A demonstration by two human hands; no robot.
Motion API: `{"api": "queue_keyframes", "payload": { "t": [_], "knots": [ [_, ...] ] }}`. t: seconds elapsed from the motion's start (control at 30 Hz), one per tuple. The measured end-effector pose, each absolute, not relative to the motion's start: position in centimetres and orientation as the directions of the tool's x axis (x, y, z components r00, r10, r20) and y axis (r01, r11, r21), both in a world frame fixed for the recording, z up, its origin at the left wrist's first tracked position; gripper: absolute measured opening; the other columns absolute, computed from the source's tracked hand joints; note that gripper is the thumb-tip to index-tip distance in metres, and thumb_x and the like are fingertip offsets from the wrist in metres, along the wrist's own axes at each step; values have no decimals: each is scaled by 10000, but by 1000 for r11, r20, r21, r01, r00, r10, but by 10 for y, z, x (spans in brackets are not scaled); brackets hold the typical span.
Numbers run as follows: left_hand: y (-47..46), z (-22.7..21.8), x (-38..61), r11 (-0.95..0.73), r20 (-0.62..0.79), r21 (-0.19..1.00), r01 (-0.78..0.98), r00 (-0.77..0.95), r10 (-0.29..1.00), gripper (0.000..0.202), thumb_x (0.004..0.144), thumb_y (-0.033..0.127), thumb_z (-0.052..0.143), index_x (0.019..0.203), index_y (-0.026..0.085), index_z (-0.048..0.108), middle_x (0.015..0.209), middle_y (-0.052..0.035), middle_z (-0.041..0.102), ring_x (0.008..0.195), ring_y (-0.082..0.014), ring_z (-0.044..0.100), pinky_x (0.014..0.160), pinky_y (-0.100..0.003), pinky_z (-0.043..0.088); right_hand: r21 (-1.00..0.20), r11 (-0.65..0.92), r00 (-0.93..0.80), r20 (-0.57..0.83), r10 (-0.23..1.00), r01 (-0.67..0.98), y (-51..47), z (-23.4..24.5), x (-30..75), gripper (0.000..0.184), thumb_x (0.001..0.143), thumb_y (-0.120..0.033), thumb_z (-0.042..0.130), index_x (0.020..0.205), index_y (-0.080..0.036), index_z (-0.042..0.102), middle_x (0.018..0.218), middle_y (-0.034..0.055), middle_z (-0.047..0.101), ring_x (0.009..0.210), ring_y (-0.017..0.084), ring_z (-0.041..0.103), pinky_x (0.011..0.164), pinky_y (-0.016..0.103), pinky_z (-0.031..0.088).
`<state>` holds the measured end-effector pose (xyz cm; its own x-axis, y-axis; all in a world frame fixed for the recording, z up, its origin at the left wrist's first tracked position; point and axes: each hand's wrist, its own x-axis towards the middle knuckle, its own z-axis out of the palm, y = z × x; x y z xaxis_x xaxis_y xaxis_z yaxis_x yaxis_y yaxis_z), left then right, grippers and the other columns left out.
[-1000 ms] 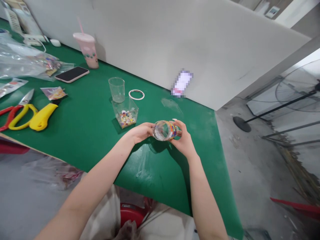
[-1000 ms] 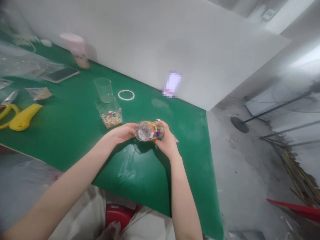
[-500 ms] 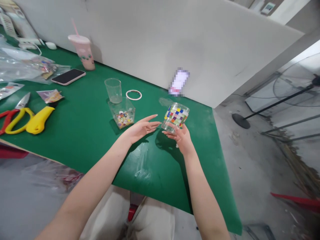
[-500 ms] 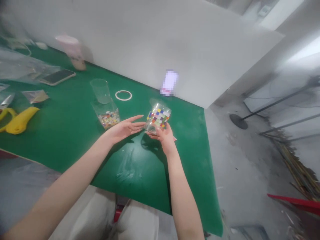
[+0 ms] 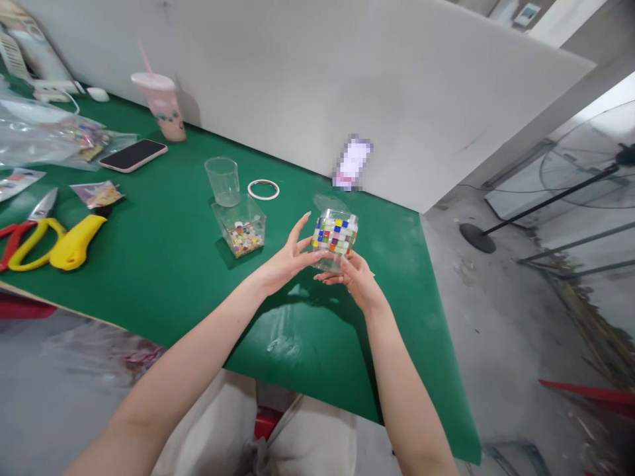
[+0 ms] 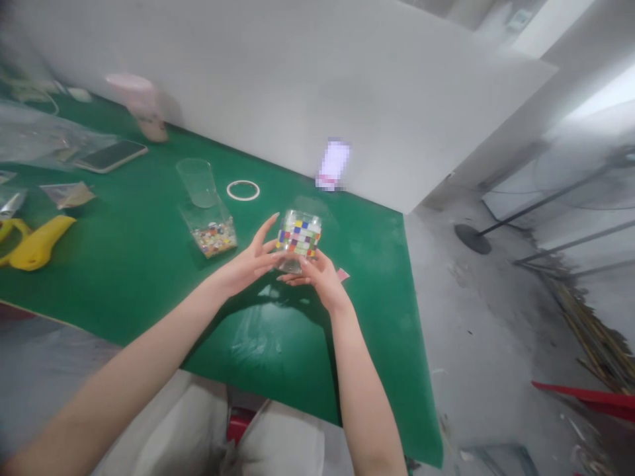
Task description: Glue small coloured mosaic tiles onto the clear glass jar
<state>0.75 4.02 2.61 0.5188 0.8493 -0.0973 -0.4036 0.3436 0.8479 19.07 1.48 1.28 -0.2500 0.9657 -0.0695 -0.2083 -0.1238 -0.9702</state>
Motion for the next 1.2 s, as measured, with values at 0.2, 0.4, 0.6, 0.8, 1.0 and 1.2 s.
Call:
{"api": "queue_keyframes", "payload": {
  "t": [0.2,0.4,0.6,0.8,1.0,1.2],
  "knots": [
    [41,25,9,378,-113,813,-443,516,849,979,727,230,753,1478,403,150,1263,-66,610,1120,-224,607,980,-391,432,-981,-142,-263,-103,959,-135,11,19,187,569,712,-554,710,1141,-223,535,1018,82,724,688,199,731,607,297,594],
    [39,28,9,374,-123,826,-421,512,850,1115,683,252,790,1478,442,30,1194,-59,636,1044,-225,641,945,-409,451,-982,-144,-279,-107,954,-118,9,20,184,575,731,-521,710,1180,-223,508,1037,88,715,689,201,733,587,289,590],
    [40,27,8,374,-123,829,-416,517,847,1105,680,275,796,1476,444,49,1177,-59,640,1008,-228,652,916,-396,460,-983,-136,-289,-95,953,-125,8,21,183,577,740,-502,712,1202,-235,493,1089,90,706,684,189,736,579,267,591],
    [40,27,8,367,-124,830,-420,504,855,1117,681,292,797,1473,453,26,1123,-44,659,995,-224,653,899,-383,463,-984,-138,-281,-102,954,-112,7,20,182,581,748,-500,705,1218,-238,486,1089,91,705,708,206,739,607,303,606],
    [40,26,9,356,-116,833,-423,496,860,1128,672,300,803,1479,433,27,1111,-46,663,992,-222,651,915,-388,457,-984,-144,-276,-111,955,-104,7,21,181,571,746,-496,708,1206,-233,495,1041,82,720,713,213,739,619,322,609],
    [40,27,9,357,-123,837,-414,494,861,1094,679,294,795,1482,409,60,1096,-55,668,980,-226,655,906,-397,463,-979,-167,-279,-130,951,-115,6,24,180,583,741,-475,721,1211,-219,490,1028,89,723,714,215,740,618,306,609]
  ]
}}
